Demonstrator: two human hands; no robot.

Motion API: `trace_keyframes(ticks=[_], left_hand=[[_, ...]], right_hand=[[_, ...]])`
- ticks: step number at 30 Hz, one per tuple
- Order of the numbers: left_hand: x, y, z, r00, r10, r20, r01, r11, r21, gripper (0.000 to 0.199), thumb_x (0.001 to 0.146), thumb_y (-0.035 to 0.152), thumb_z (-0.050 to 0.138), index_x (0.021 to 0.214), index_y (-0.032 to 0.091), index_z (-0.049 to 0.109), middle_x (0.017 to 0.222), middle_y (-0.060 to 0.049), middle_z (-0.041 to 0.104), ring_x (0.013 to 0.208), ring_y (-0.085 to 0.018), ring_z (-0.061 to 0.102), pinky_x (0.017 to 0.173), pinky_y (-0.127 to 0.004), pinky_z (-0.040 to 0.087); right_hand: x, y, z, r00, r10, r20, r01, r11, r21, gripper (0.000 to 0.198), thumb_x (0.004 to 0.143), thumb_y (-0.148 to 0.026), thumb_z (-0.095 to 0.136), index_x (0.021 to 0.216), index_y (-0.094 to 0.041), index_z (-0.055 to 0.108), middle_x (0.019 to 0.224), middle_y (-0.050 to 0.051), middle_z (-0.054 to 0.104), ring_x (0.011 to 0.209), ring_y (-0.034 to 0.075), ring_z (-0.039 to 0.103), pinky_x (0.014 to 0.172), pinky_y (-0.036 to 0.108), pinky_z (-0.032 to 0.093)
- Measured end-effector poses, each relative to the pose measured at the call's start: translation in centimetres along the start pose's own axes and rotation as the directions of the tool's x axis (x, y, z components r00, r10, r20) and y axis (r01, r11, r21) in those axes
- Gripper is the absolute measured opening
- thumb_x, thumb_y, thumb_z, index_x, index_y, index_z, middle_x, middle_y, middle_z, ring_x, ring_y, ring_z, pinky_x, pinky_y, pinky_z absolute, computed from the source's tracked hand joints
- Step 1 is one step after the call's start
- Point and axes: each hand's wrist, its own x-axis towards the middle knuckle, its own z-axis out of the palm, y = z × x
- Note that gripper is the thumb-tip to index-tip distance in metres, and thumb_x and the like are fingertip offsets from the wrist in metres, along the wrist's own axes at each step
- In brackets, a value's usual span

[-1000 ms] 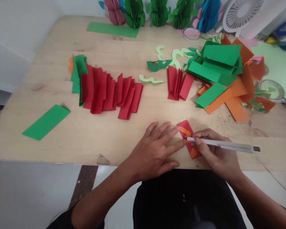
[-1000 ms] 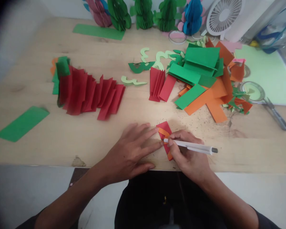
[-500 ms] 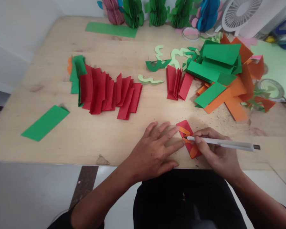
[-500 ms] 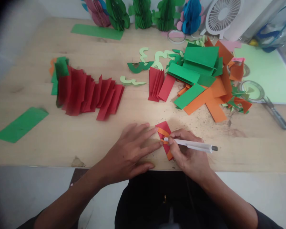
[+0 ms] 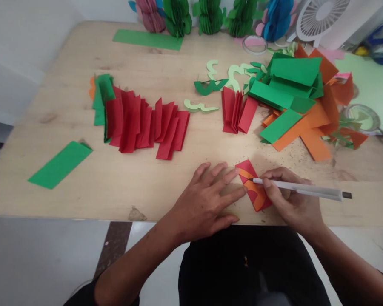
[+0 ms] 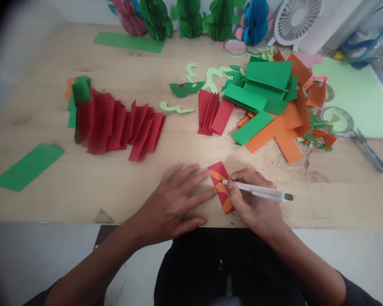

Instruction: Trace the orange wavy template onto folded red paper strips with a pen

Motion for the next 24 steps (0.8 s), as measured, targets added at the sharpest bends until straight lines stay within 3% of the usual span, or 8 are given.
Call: trace_keyframes(ticks=[9,15,18,21,24], left_hand=[[0.0,0.0,0.1,1.0,0.004,-0.005,-0.004,1.0,0.003,0.054,0.09,0.054,0.054,0.138,0.031,0.049,0.15,-0.008,0.042,0.139,-0.036,0.03,0.112,-0.059,0.02],[0.0,0.0,0.2,1.0,0.003,-0.016,-0.003,1.0,-0.005,0.053,0.089,0.053,0.055,0.137,0.03,0.051,0.15,-0.009,0.043,0.139,-0.036,0.031,0.112,-0.06,0.02],[0.0,0.0,0.3,1.0,0.002,-0.017,-0.002,1.0,-0.005,0.053,0.088,0.054,0.056,0.135,0.031,0.052,0.149,-0.009,0.044,0.139,-0.036,0.031,0.112,-0.06,0.02],[0.0,0.0,0.3,1.0,-0.001,-0.014,0.001,1.0,-0.001,0.053,0.087,0.054,0.057,0.134,0.03,0.053,0.149,-0.009,0.044,0.139,-0.035,0.031,0.112,-0.059,0.019],[0.1,0.1,0.2,1.0,-0.013,-0.005,0.013,1.0,-0.002,0.054,0.086,0.054,0.059,0.134,0.03,0.054,0.149,-0.009,0.043,0.139,-0.034,0.03,0.112,-0.058,0.019]], right_hand=[[0.1,0.0,0.6,1.0,-0.024,0.019,0.023,0.999,0.049,0.012,0.087,-0.032,0.057,0.085,-0.023,0.064,0.074,0.0,0.07,0.068,0.016,0.066,0.063,0.029,0.052],[-0.8,0.4,-0.2,1.0,-0.009,-0.024,0.012,0.993,0.115,0.013,0.089,-0.031,0.058,0.095,-0.023,0.067,0.088,0.002,0.074,0.077,0.017,0.069,0.067,0.029,0.054],[-1.7,0.8,-0.8,0.988,-0.154,-0.005,0.154,0.985,0.079,0.017,0.091,-0.025,0.055,0.103,-0.023,0.067,0.094,0.004,0.075,0.084,0.019,0.07,0.073,0.033,0.054],[-2.4,1.4,-1.0,0.941,-0.339,0.009,0.339,0.941,0.002,0.021,0.09,-0.02,0.054,0.107,-0.021,0.066,0.091,0.006,0.075,0.08,0.02,0.069,0.072,0.036,0.053],[-2.9,2.1,-0.9,0.892,-0.45,0.037,0.452,0.888,-0.083,0.024,0.088,-0.018,0.056,0.111,-0.021,0.065,0.09,0.006,0.075,0.08,0.021,0.069,0.072,0.036,0.051]])
